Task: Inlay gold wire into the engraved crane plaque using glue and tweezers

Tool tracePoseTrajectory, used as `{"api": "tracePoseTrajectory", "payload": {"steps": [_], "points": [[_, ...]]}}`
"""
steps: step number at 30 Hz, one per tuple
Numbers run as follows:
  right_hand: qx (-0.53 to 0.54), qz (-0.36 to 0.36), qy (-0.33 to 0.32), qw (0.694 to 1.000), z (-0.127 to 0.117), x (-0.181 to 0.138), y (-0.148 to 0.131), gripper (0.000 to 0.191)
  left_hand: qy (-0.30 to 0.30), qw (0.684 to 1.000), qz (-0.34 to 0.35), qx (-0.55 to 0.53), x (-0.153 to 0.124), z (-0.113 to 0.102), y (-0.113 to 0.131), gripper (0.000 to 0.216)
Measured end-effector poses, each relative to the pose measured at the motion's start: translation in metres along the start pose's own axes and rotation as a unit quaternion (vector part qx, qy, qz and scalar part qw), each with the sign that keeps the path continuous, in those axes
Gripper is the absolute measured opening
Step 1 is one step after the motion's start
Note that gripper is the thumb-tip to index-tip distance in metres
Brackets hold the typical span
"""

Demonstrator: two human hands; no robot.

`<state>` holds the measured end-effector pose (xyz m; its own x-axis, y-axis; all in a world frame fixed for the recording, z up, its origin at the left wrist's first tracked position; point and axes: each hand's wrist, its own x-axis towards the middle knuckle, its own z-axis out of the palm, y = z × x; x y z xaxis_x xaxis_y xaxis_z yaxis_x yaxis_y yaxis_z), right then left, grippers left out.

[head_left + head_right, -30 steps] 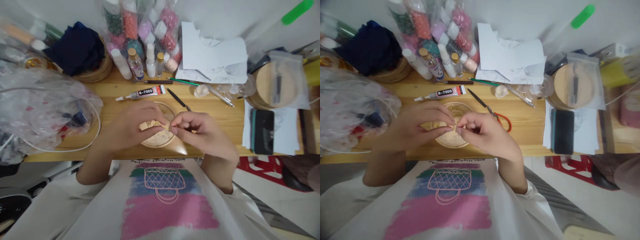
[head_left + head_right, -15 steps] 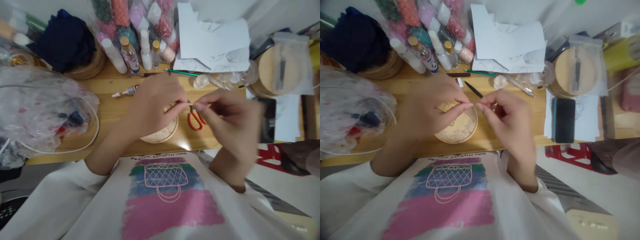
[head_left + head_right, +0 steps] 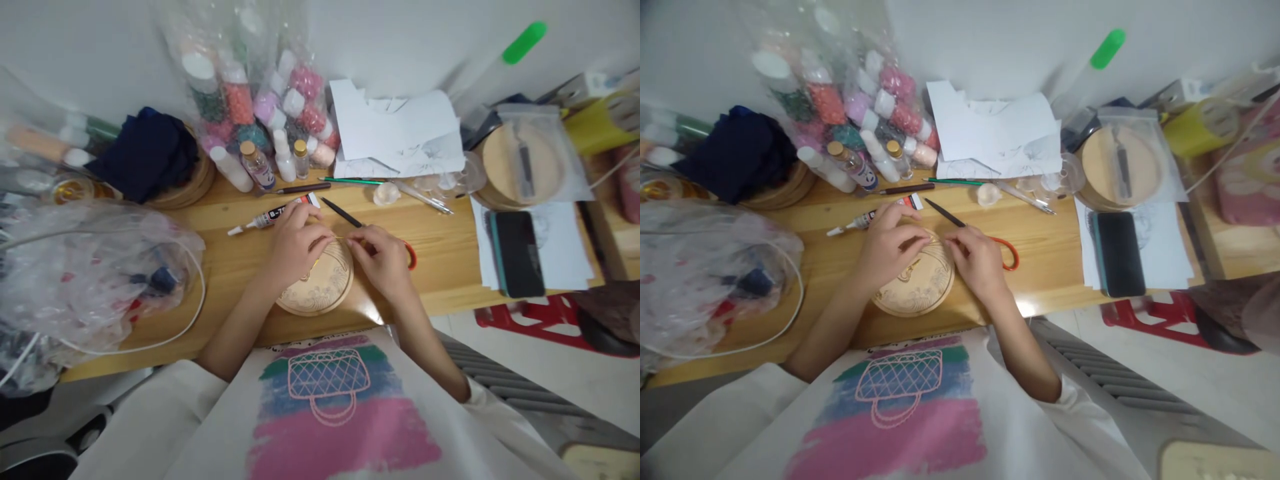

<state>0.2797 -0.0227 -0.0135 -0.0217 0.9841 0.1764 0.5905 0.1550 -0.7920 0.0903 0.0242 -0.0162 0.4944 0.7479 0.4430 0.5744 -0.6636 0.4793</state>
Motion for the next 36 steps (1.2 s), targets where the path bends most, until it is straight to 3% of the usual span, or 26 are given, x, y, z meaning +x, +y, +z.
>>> {"api": "tracePoseTrajectory", "payload": {"steps": [5,13,17,24,30,36], "points": [[-0.065,-0.028,0.002,0.998,-0.001,-0.006,0.004,0.013,0.001,1.000,-0.006,0.002,-0.010,0.001,-0.001,0.007],[-0.075,0.044,0.005,0.996,0.007,-0.026,-0.003,0.017,-0.017,0.999,-0.033,0.000,-0.018,-0.002,0.000,0.006],[-0.078,0.056,0.006,0.995,0.008,-0.027,-0.003,0.017,-0.029,0.998,-0.061,-0.011,-0.022,-0.008,-0.003,0.018],[-0.090,0.028,-0.015,0.995,0.006,-0.026,-0.003,0.016,-0.030,0.996,-0.089,0.007,-0.034,-0.013,-0.001,0.017],[-0.108,-0.009,-0.020,0.994,0.005,-0.028,0.000,0.016,0.000,0.996,-0.078,0.036,-0.041,-0.008,0.004,0.015],[-0.114,-0.029,-0.011,0.993,0.006,-0.028,0.000,0.015,-0.022,0.999,-0.041,0.013,-0.041,-0.009,0.007,0.017]]}}
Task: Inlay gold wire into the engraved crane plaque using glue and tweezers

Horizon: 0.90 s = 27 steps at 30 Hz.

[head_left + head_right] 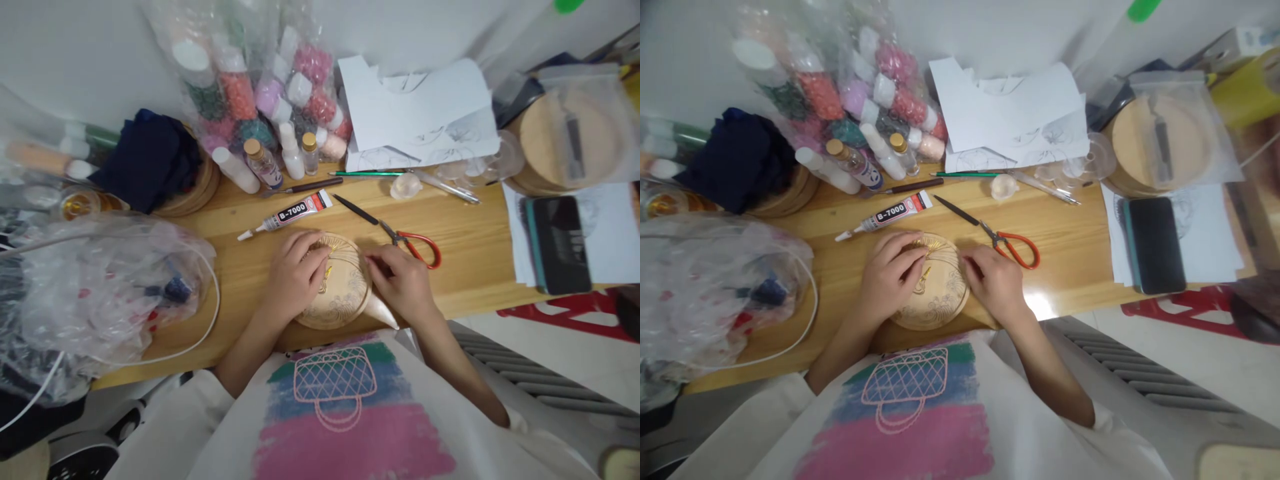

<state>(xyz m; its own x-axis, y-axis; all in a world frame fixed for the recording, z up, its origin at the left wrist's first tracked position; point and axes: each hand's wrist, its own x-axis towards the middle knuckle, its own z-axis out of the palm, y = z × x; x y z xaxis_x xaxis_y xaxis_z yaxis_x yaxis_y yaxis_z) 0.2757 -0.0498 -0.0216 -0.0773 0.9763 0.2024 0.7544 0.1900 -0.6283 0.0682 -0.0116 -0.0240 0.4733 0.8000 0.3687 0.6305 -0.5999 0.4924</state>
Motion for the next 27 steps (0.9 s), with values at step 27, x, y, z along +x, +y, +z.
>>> {"api": "tracePoseTrajectory", "payload": {"steps": [27], "points": [[0.003,-0.034,0.009,0.999,-0.003,0.001,-0.001,0.013,0.006,1.000,-0.028,-0.008,0.009,0.007,0.007,0.008]]}}
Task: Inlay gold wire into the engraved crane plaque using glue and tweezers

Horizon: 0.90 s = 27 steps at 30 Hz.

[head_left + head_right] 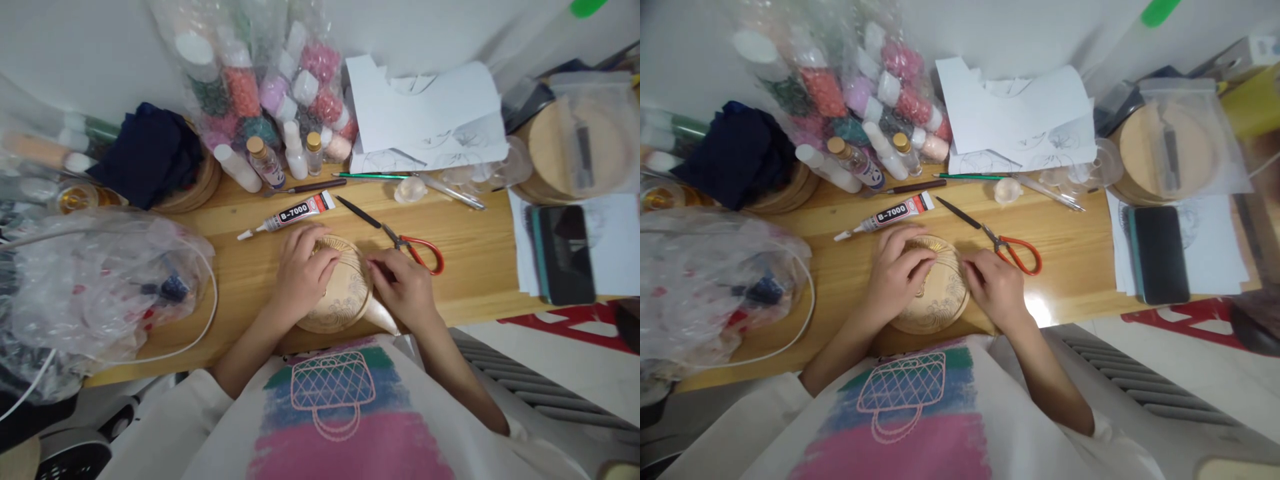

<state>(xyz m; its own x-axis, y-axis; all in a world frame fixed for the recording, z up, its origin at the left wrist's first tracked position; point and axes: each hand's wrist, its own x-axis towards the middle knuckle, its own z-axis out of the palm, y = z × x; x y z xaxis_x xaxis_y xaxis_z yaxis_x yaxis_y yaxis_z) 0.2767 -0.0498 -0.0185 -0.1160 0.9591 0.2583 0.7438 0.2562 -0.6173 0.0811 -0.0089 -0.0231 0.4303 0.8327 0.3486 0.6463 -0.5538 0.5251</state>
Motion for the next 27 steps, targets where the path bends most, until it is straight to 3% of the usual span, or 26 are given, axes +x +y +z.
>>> {"api": "tracePoseTrajectory", "payload": {"steps": [19,27], "points": [[0.050,-0.070,-0.104,0.991,-0.003,0.013,-0.005,0.015,0.001,0.996,0.045,-0.081,0.000,-0.007,0.001,0.009],[0.071,-0.078,-0.121,0.987,-0.003,0.015,0.000,0.017,-0.032,0.995,0.050,-0.076,0.000,-0.011,0.000,0.009]]}}
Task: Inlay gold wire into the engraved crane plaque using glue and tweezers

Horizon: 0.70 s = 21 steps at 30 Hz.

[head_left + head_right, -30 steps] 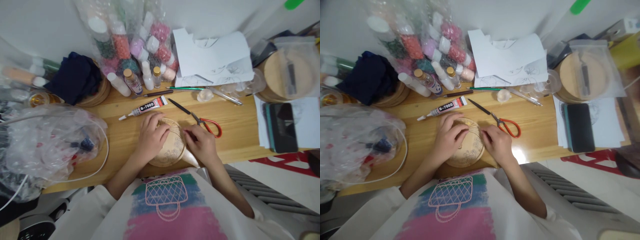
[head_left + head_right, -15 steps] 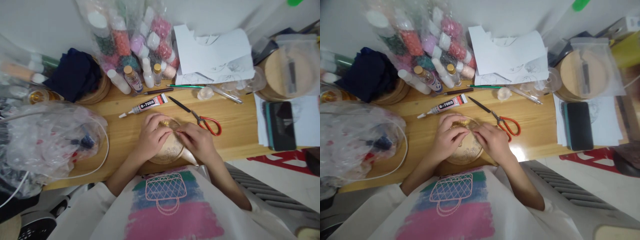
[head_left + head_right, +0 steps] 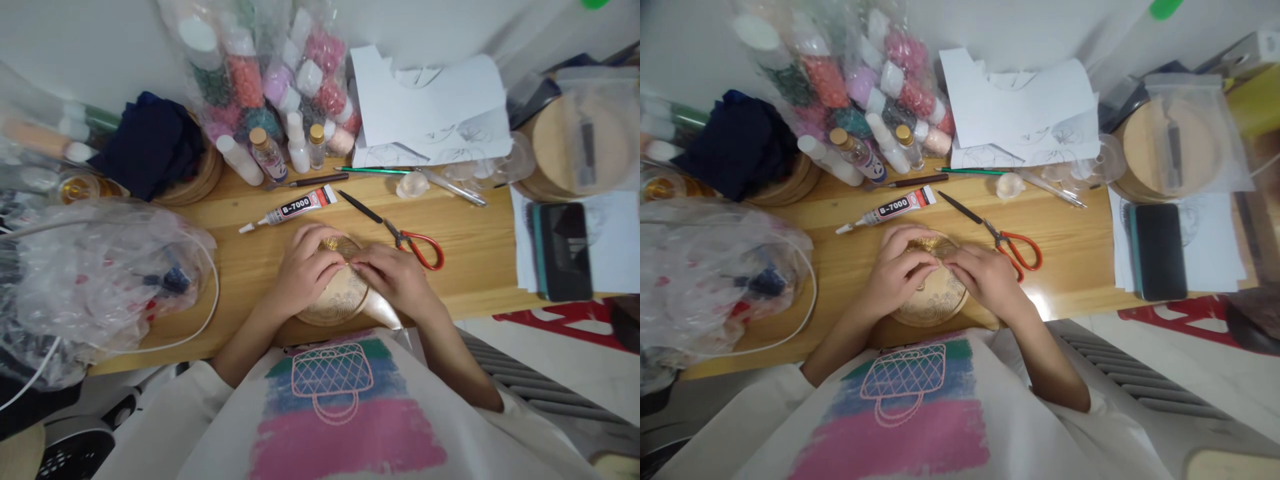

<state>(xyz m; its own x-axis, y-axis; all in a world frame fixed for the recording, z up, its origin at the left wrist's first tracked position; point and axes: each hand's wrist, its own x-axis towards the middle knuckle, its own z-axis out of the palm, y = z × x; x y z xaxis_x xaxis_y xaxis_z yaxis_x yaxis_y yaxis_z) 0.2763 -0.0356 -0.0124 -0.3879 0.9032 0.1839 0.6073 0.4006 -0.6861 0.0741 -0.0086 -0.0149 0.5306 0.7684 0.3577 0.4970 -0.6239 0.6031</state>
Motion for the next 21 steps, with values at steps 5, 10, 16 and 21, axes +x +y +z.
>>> {"api": "tracePoseTrajectory", "payload": {"steps": [5,10,16,21], "points": [[0.004,-0.009,-0.003,1.000,0.0010,0.0000,0.0018,0.018,-0.007,1.000,0.008,-0.007,0.0002,0.0004,-0.0017,0.009],[-0.007,-0.026,0.005,1.000,0.0006,0.0011,0.0022,0.016,0.000,1.000,0.011,0.000,0.0000,0.0014,-0.0040,0.009],[-0.028,-0.016,0.036,0.999,-0.0063,0.0011,0.0061,0.013,0.019,1.000,0.006,0.000,-0.0004,-0.0003,-0.0086,0.007],[-0.031,-0.015,0.029,0.999,-0.0062,0.0023,0.0040,0.017,0.030,0.999,0.016,0.004,-0.0003,0.0023,-0.0084,0.006]]}}
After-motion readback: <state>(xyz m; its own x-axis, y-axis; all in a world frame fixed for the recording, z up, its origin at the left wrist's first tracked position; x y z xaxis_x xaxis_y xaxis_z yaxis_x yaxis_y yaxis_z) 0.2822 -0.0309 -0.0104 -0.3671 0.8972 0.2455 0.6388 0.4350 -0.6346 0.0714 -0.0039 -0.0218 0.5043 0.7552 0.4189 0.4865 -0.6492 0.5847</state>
